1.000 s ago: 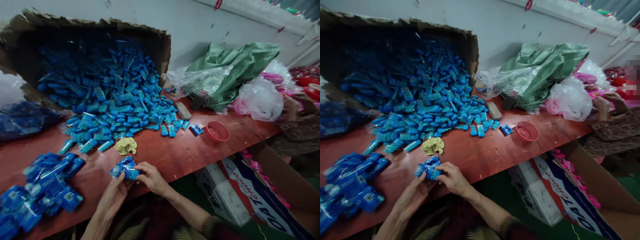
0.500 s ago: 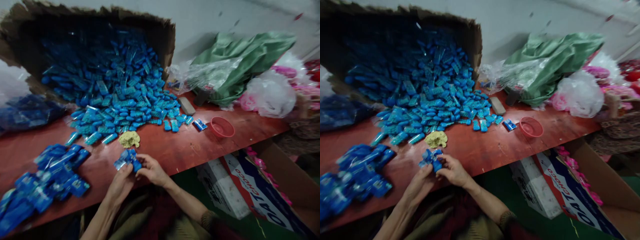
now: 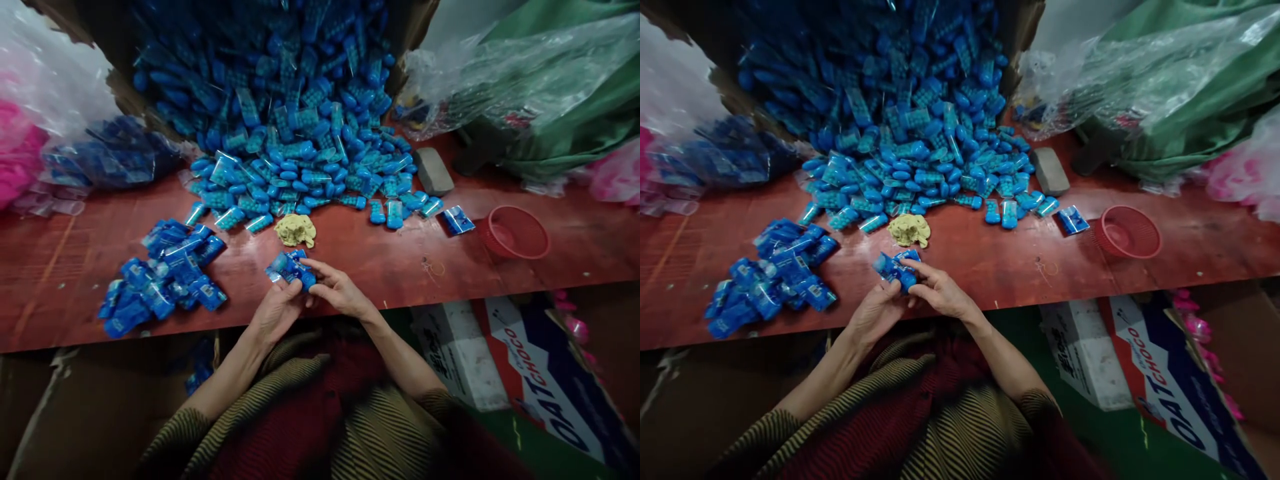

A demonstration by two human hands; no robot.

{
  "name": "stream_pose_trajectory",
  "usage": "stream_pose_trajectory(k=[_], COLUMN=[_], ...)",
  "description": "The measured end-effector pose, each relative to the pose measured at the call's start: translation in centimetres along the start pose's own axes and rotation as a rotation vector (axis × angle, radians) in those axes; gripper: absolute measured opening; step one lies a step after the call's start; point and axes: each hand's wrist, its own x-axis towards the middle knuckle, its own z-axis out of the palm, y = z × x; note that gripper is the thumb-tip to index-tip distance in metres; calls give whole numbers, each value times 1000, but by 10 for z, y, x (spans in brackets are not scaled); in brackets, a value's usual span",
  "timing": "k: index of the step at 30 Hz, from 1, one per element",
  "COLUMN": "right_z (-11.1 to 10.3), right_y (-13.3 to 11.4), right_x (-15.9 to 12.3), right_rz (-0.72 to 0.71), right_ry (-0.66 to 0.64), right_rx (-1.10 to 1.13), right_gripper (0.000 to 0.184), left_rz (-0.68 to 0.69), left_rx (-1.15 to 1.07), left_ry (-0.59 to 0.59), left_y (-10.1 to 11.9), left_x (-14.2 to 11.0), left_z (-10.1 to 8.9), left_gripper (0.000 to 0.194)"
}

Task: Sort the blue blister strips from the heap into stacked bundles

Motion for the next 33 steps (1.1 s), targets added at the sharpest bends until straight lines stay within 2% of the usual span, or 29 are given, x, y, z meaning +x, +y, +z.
stream_pose_trajectory(k=[4, 8, 12, 15, 17, 21, 27, 33], right_z=[0, -1, -2, -2, -3, -4, -4, -9], right_y=[-4, -6, -5, -5, -3, 3, 6, 7], right_x=[0, 0, -3, -4, -4, -5, -8, -2], right_rz=[12, 32, 42, 73, 99, 104, -47, 69], right_ry=[4, -6, -27, -54, -55, -20, 60, -9], right_rx=[37, 96, 128, 137, 151, 139, -54, 155], right_gripper=[60, 55, 52, 60, 66, 74, 63, 73], left_rz=[59, -25, 19, 55, 11, -66, -50, -117], left_rx=[49, 37, 23, 43, 42, -12, -34, 73], left_ry=[47, 5, 104, 154, 163, 132, 157, 80], left_y=[-2, 0, 7, 8, 7, 0, -5, 4], left_x=[-5, -8, -5, -2, -2, -3, -2, -3], left_z=[6, 6, -4, -10, -11, -8, -4, -13], left_gripper=[24, 28, 40, 39, 36, 29, 27, 31])
